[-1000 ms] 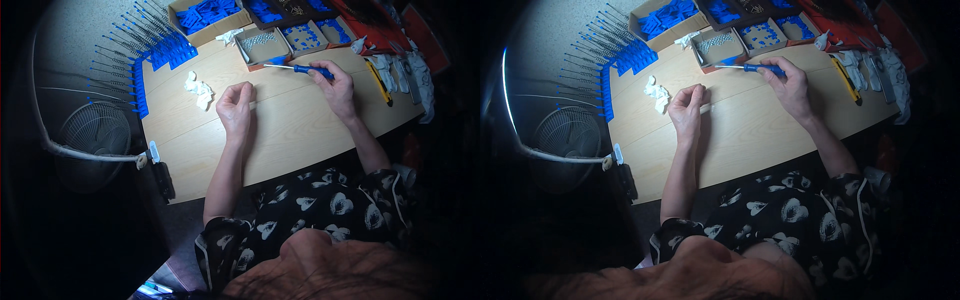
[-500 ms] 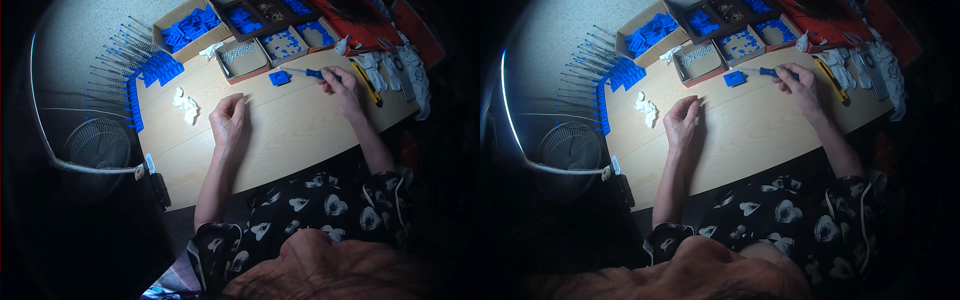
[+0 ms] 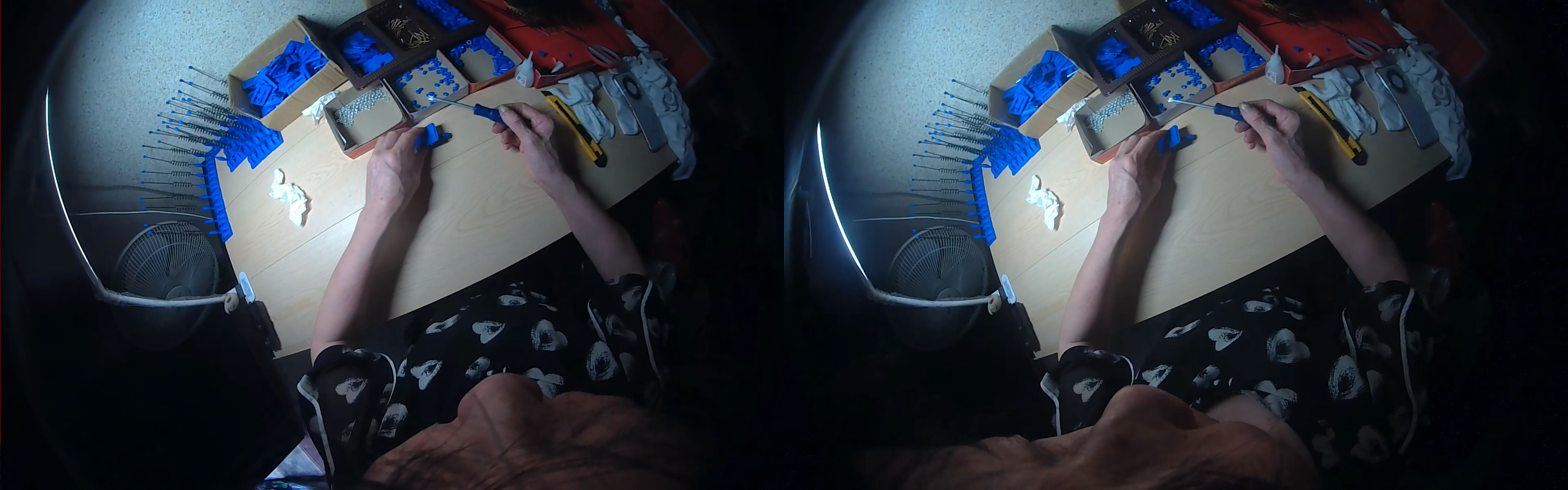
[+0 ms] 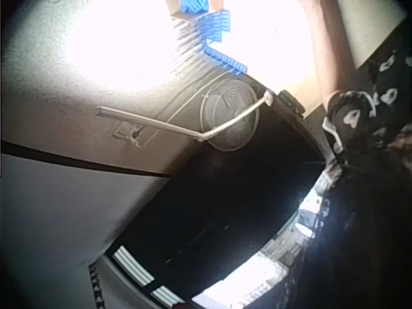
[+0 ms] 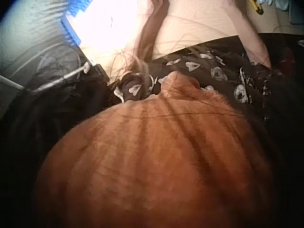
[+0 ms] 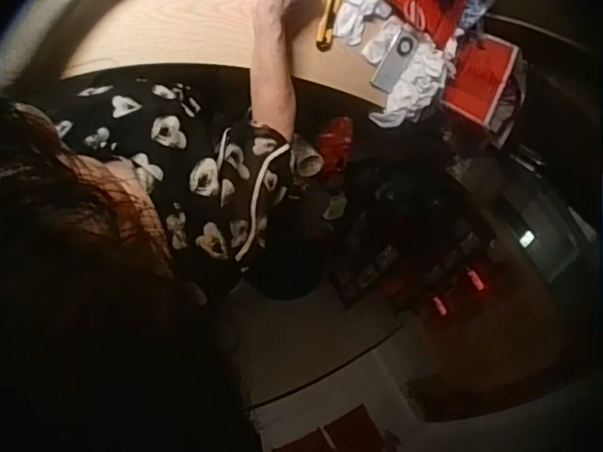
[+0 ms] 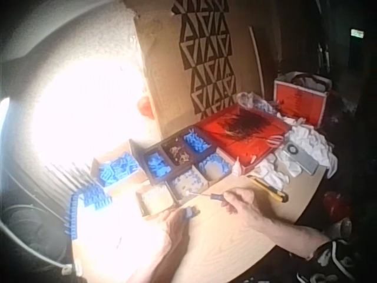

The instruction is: The person assembles small plastic blue housings, metal springs, and metal rods into lighting fixtures on a workbench, using a screwdriver and adhesive from a bottle.

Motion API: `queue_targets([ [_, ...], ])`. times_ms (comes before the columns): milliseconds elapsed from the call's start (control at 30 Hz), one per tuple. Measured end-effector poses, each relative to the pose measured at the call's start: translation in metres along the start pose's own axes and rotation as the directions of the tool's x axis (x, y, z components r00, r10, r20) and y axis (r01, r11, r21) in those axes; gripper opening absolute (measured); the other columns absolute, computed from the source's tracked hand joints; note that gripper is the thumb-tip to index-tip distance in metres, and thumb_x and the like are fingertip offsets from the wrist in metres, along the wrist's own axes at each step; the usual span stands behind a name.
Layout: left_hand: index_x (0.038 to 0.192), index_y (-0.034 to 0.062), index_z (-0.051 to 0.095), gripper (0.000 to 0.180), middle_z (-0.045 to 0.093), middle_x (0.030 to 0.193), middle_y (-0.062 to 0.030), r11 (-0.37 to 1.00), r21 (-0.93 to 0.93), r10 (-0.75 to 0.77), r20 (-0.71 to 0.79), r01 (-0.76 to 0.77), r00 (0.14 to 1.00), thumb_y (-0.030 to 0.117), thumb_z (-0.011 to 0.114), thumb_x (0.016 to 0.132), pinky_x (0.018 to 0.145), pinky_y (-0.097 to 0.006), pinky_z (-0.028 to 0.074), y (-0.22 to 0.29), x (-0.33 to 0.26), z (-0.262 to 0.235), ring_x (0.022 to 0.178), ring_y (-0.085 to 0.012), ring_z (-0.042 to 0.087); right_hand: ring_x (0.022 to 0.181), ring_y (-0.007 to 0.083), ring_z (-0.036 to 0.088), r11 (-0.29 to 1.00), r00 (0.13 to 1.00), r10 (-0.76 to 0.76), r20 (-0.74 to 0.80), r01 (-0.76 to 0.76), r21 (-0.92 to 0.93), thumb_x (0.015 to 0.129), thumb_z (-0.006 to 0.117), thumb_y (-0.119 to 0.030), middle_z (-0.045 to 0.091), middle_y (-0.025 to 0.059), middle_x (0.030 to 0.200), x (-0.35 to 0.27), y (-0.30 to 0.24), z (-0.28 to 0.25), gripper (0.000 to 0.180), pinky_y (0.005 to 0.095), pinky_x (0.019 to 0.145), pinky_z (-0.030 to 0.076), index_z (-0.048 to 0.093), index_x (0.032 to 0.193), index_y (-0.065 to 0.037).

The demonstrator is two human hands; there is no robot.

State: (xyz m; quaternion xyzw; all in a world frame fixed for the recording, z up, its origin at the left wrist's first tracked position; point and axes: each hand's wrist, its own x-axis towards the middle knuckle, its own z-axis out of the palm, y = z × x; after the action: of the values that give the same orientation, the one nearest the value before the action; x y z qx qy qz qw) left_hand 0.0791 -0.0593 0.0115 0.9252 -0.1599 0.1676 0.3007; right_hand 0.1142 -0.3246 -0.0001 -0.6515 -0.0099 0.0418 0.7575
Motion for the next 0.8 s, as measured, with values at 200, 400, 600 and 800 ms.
queue_targets([
  [200,0.116,0.0014,0.071,0.024,0.075,0.101,-0.0147,0.965,-0.184,-0.173,0.094,0.188,0.980,0.009,0.069,0.093,0.077,-0.036,0.057,-0.008,-0.012,-0.019,0.089,-0.0253,0.073,0.062,0.0012,0.053,0.998,0.999,0.028,0.042,-0.025,-0.063,0.101,0.064,-0.033,0.068,-0.0006,0.080,-0.004,-0.006,0.000,0.024,0.0175,0.055,0.042,0.069,0.101,-0.009],
  [400,0.118,0.0005,0.070,0.026,0.075,0.105,-0.0177,0.885,-0.303,-0.282,0.255,0.353,0.925,0.016,0.060,0.100,0.083,-0.038,0.057,-0.031,-0.037,-0.049,0.090,-0.0290,0.074,0.061,0.0012,0.053,0.993,0.995,0.064,0.071,-0.057,-0.102,0.101,0.065,-0.034,0.068,-0.0007,0.080,-0.009,-0.014,0.007,0.025,0.0171,0.052,0.040,0.068,0.100,-0.009],
  [600,0.120,-0.0050,0.068,0.031,0.076,0.097,-0.0126,0.561,-0.519,-0.400,0.513,0.645,0.760,0.017,0.055,0.103,0.083,-0.033,0.057,-0.027,-0.046,-0.063,0.084,-0.0166,0.071,0.064,0.0023,0.058,0.982,0.954,0.186,0.237,-0.170,-0.086,0.101,0.064,-0.028,0.069,0.0025,0.082,-0.030,-0.013,0.024,0.025,0.0172,0.054,0.045,0.067,0.104,-0.004],
  [800,0.122,-0.0054,0.068,0.030,0.076,0.097,-0.0151,0.708,-0.386,-0.403,0.465,0.591,0.788,0.015,0.057,0.102,0.085,-0.032,0.057,-0.032,-0.041,-0.065,0.087,-0.0154,0.073,0.065,0.0029,0.058,0.950,0.904,0.206,0.374,-0.094,-0.297,0.101,0.063,-0.021,0.067,0.0040,0.082,-0.053,-0.024,0.047,0.026,0.0174,0.057,0.047,0.065,0.113,0.002],
])
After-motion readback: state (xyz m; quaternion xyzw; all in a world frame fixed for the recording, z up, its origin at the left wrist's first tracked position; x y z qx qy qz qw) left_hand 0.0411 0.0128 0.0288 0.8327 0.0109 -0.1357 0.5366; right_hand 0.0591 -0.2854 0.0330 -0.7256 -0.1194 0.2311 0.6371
